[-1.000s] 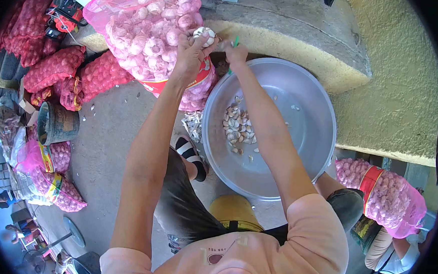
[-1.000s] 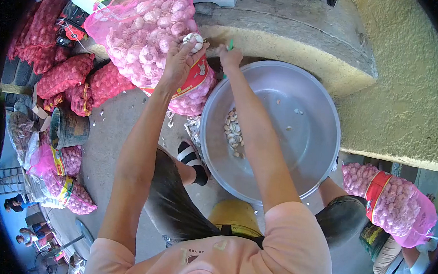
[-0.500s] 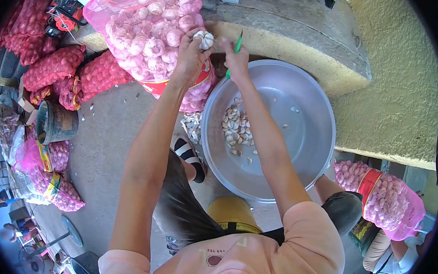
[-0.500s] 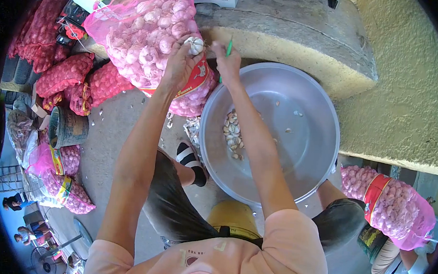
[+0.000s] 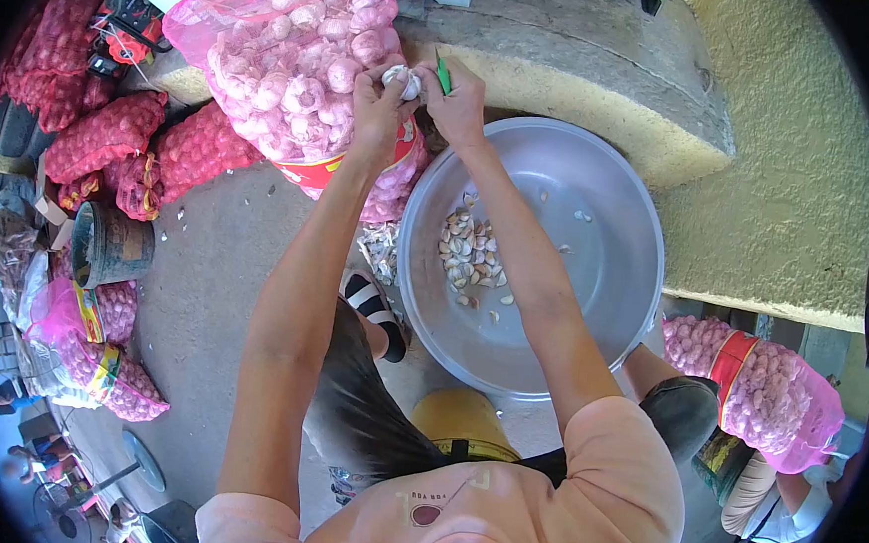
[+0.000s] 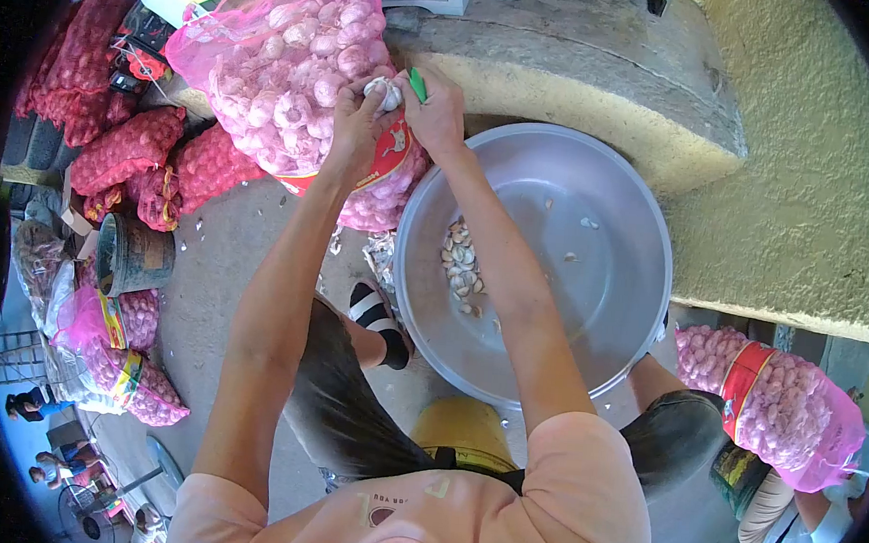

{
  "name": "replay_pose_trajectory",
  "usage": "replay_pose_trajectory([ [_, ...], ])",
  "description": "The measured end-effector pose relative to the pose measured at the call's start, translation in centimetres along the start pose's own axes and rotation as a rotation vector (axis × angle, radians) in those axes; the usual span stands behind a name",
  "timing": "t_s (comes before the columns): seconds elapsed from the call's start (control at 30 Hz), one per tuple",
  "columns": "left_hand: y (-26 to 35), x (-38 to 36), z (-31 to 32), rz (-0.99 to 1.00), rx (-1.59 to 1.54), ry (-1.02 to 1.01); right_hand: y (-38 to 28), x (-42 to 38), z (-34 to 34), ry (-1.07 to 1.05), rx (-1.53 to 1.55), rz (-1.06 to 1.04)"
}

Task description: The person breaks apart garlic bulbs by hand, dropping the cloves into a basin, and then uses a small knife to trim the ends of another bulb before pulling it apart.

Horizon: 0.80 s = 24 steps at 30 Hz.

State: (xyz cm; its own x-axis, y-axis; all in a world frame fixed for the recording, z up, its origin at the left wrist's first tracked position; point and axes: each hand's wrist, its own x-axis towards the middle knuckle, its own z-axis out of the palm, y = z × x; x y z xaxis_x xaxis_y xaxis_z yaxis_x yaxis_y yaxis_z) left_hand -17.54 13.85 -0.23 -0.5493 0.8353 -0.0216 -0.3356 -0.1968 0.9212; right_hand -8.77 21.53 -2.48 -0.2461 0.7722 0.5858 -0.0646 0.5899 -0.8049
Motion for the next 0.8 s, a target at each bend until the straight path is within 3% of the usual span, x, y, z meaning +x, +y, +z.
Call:
replay_pose_trajectory([
  [0.07, 0.1, 0.0, 0.0, -0.001, 0.007, -0.007, 0.2, 0.1, 0.4, 0.014, -0.051, -0.06],
  [0.27, -0.1, 0.1, -0.2, -0.004, -0.002, -0.026, 1.0, -0.2, 1.0, 0.04, -0.051, 0.025],
  [0.47, 0.2, 0.3, -0.5, -0.027, -0.107, -0.093, 3.2, 0.0, 1.7, 0.04, 0.004, 0.303],
  [0.53, 0.4, 0.2, -0.3, -0.042, -0.119, -0.071, 5.4, -0.3, 2.4, 0.067, 0.016, 0.538],
  [0.63, 1.1, 0.2, -0.2, -0.068, -0.156, -0.065, 7.4, -0.8, 2.6, 0.066, -0.051, 0.701],
  [0.67, 1.2, 0.2, -0.2, -0.084, -0.183, -0.084, 8.1, -1.1, 2.4, 0.066, -0.051, 0.703],
  [0.73, 1.3, 0.1, 0.0, -0.095, -0.19, -0.075, 10.6, -2.1, 2.8, 0.03, -0.375, 0.448],
  [0.77, 1.3, 0.2, 0.0, -0.104, -0.201, -0.067, 11.0, -2.2, 3.0, 0.029, -0.374, 0.446],
  [0.8, 1.1, 0.3, -0.2, -0.104, -0.2, -0.064, 9.7, -2.4, 2.7, 0.116, -0.105, 0.493],
])
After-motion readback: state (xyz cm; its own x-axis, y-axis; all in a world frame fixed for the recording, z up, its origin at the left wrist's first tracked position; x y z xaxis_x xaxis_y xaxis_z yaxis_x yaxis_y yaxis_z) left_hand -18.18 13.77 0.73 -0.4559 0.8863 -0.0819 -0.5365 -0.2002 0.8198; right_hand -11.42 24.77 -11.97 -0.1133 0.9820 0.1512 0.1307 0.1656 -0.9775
